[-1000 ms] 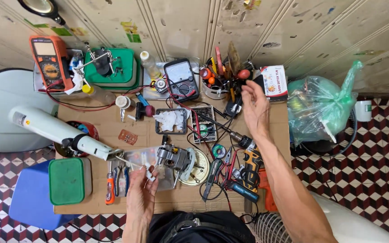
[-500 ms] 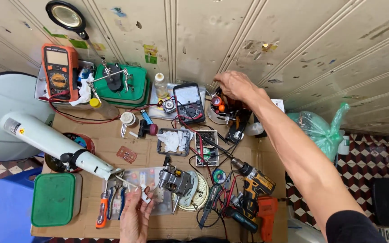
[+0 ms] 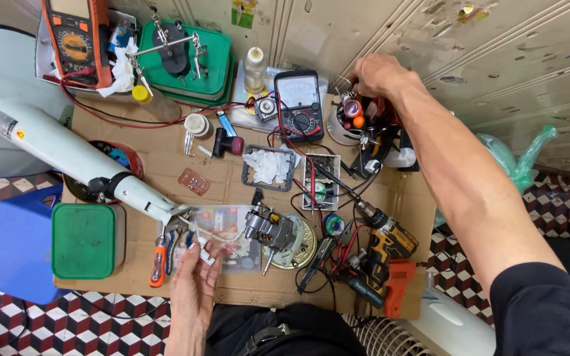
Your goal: The person wipes small white plastic components with a tissue, files a metal part with a small file, and fits the plastic pieces together by hand. They then use a combination wrench on a fitting and continue pressing the parts together over the workbench.
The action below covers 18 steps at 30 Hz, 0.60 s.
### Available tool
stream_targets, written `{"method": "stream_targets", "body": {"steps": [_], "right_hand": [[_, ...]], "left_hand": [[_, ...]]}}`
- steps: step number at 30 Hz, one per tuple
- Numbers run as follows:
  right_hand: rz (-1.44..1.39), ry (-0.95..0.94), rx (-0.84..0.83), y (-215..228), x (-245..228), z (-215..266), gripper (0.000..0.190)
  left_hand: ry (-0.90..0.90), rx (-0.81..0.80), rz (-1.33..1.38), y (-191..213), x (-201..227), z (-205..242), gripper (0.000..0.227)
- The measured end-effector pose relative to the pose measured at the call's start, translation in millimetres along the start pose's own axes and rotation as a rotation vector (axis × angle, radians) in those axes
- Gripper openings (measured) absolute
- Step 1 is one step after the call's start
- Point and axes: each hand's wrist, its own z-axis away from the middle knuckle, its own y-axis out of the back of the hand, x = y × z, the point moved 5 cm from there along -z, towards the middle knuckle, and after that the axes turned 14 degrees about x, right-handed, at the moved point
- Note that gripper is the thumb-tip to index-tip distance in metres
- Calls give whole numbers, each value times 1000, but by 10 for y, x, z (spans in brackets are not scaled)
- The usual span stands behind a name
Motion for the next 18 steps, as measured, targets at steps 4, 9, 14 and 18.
{"method": "stream_targets", "body": {"steps": [4,9,14,18], "right_hand": [[31,37,31,76,22,62,34],[143,192,304,324,3,185,23],[-149,11,457,1110,-109,1221,33],[-394,115,1137,1167,195,2139,10]], "left_hand": [[-4,-3,-39,-36,-15,83,30],[-16,-12,-58,33,-108,129,29],[-34,-44,-53,177,-163,167,24],[-40,-35,-97,306,-319,127,24]]}}
